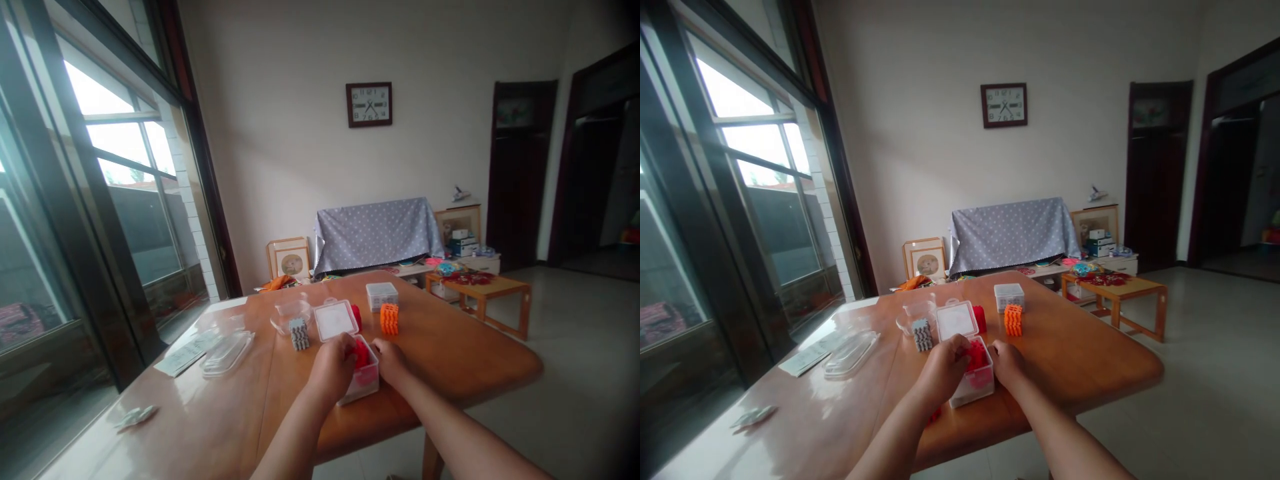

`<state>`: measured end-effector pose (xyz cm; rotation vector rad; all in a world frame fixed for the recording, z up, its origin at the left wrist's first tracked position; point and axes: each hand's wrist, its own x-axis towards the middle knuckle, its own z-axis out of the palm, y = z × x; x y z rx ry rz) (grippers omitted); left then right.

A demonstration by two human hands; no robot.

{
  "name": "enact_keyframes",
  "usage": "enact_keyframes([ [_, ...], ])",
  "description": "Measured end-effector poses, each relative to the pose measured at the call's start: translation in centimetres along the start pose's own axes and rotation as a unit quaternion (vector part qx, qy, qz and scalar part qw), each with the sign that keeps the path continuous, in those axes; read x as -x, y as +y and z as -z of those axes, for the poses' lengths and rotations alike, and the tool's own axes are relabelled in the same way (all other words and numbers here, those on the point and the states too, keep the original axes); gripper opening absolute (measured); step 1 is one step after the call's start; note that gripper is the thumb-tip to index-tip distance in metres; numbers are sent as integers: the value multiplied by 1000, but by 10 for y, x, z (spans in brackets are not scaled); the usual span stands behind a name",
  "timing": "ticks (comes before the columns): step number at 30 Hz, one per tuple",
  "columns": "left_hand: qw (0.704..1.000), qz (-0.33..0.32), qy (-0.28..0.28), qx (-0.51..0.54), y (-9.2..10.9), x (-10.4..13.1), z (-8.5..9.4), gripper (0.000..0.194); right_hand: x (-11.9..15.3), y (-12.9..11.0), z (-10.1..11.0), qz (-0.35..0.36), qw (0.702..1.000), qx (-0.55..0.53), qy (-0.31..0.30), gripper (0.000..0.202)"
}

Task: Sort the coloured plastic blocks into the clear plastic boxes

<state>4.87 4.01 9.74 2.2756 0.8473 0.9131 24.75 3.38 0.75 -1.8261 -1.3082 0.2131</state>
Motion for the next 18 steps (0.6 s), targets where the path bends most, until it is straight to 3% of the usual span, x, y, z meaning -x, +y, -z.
enact_keyframes([
  [8, 1000, -23, 3, 12, -4, 3, -17, 18, -3, 5, -1, 10, 1000, 18, -9, 36],
  [18, 992, 27, -15, -119, 10, 12, -24, 16, 0, 8, 7, 26, 999, 11, -35, 37],
])
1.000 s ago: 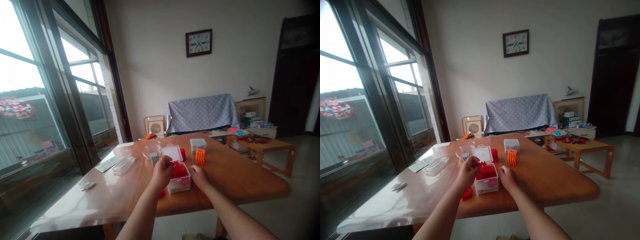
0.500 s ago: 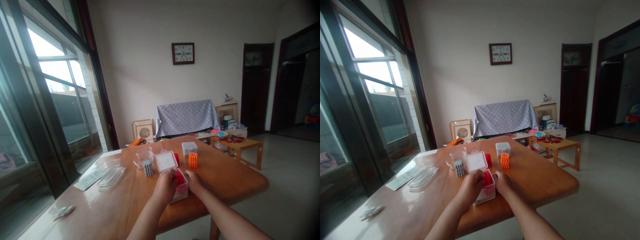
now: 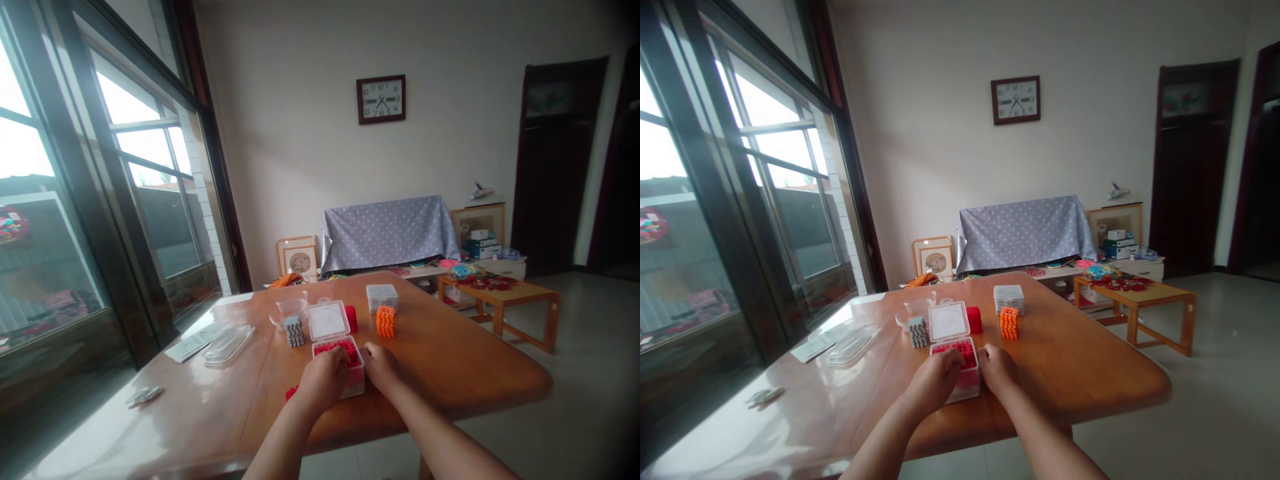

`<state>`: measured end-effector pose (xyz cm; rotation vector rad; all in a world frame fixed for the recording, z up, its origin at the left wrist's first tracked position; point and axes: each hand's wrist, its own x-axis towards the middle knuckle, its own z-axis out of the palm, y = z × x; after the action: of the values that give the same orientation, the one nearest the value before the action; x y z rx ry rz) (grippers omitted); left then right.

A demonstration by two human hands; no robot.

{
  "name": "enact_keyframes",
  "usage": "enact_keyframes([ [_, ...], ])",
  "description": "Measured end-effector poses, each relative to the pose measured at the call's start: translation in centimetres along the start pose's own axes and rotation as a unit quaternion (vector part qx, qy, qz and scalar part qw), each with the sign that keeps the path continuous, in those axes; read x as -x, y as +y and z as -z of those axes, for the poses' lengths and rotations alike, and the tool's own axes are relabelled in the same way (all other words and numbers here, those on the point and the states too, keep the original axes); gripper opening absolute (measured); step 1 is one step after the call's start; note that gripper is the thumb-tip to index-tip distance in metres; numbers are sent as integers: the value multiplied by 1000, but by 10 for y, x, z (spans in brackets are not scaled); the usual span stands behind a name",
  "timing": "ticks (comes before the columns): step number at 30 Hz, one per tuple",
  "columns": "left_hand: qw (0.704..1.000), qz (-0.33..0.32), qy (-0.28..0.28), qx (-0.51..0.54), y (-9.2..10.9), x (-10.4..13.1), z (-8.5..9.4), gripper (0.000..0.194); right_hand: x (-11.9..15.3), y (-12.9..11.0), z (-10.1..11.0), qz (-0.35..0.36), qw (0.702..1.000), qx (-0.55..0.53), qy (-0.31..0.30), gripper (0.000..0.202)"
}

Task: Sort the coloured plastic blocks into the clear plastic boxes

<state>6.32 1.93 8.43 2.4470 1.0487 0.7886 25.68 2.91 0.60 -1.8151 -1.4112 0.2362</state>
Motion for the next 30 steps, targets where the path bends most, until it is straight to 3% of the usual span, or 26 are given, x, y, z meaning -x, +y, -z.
enact_keyframes([
  [8, 1000, 21, 5, -23, 21, 6, -1, 17, 0, 8, 3, 12, 999, -14, -26, 37],
  [18, 995, 74, -28, -66, 43, 2, 3, 14, -4, 13, 6, 4, 998, -26, -60, 35],
  [30, 991, 83, -50, -94, 50, 3, 3, 17, -6, 19, -1, 25, 997, -56, -49, 35],
])
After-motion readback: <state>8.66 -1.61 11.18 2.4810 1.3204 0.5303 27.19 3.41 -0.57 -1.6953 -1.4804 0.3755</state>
